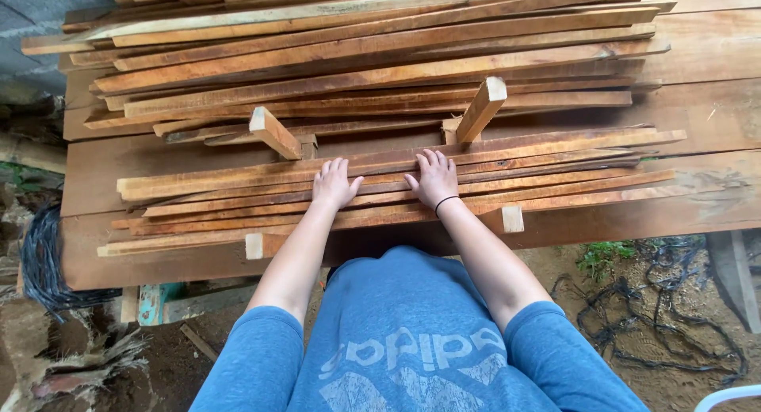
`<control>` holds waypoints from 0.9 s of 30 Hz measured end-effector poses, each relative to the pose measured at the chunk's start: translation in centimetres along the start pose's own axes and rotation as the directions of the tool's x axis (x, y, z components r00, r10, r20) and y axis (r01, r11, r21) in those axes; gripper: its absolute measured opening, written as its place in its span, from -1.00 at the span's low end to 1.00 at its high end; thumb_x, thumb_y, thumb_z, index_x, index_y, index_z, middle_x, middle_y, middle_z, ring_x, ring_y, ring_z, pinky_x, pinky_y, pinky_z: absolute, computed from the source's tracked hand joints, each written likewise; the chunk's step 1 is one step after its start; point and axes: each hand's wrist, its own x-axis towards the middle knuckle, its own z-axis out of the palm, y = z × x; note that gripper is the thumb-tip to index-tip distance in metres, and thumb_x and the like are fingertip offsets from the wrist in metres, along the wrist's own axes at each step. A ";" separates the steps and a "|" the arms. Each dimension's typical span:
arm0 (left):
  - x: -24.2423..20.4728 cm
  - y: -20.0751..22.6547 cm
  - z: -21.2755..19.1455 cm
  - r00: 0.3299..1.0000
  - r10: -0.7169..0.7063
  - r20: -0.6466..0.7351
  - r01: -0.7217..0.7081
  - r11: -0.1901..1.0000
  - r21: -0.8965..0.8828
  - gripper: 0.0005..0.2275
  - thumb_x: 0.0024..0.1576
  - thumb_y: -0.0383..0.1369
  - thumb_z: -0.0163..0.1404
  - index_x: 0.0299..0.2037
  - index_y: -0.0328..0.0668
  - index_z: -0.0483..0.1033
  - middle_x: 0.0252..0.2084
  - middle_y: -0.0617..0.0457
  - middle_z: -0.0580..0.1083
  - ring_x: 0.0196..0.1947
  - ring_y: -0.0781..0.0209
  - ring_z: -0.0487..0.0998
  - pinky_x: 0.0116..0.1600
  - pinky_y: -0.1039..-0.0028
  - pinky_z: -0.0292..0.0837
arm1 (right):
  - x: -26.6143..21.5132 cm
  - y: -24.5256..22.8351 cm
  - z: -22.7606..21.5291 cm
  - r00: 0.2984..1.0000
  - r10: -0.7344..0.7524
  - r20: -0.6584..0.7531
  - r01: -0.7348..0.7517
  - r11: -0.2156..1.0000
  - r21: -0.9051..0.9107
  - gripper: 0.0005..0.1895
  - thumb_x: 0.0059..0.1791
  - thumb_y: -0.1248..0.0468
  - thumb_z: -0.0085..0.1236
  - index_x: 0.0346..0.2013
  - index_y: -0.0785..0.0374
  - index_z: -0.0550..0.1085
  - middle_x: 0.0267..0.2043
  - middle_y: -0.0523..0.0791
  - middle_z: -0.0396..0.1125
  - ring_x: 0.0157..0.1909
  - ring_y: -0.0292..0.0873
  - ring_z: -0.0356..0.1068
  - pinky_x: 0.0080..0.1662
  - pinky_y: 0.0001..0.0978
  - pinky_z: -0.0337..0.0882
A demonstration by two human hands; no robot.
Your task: Arranging and sorting thin wooden slats on a workbench in a workshop.
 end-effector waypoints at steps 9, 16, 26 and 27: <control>0.1 2.1 -4.6 0.983 -0.069 0.173 0.060 0.997 0.052 -0.19 0.22 0.23 -0.21 0.54 -0.21 0.02 0.56 -0.09 0.11 0.57 -0.16 -0.02 0.57 -0.12 -0.23 | 3.3 -1.3 -3.6 0.942 0.094 0.323 -0.094 0.995 -0.015 -0.07 0.05 -0.46 -0.32 0.49 0.08 0.13 0.54 -0.11 0.03 0.62 -0.03 -0.19 0.49 0.33 -0.23; 3.5 0.4 -0.9 0.988 -0.098 0.119 0.094 0.995 0.037 -0.27 0.13 0.28 -0.15 0.33 -0.10 0.33 0.37 -0.01 0.30 0.46 -0.03 0.13 0.57 -0.09 -0.31 | 4.8 -0.6 -2.3 0.962 0.102 0.253 -0.106 0.994 0.001 -0.06 -0.03 -0.55 -0.28 0.26 0.09 0.42 0.31 -0.09 0.26 0.46 -0.01 0.08 0.49 0.27 -0.16; 2.0 -0.9 0.0 0.982 0.038 -0.185 -0.050 0.997 -0.057 -0.41 0.15 0.18 -0.03 0.20 -0.08 0.34 0.16 -0.04 0.38 0.27 -0.08 0.40 0.48 -0.07 -0.03 | 4.4 -1.0 -0.9 0.995 0.090 -0.047 -0.088 0.995 0.047 -0.27 -0.04 -0.47 -0.06 -0.07 0.07 0.55 0.09 -0.12 0.30 0.28 -0.02 0.24 0.45 0.18 -0.05; 1.7 -1.0 0.3 0.971 0.066 -0.232 -0.076 0.996 -0.036 -0.44 0.17 0.18 -0.04 0.16 -0.06 0.42 0.13 0.00 0.38 0.25 -0.06 0.41 0.44 0.00 0.04 | 4.3 -0.8 -0.6 0.994 0.078 -0.072 -0.075 0.996 0.052 -0.31 -0.03 -0.45 -0.04 -0.11 0.07 0.55 0.10 -0.12 0.31 0.28 -0.01 0.25 0.44 0.20 -0.05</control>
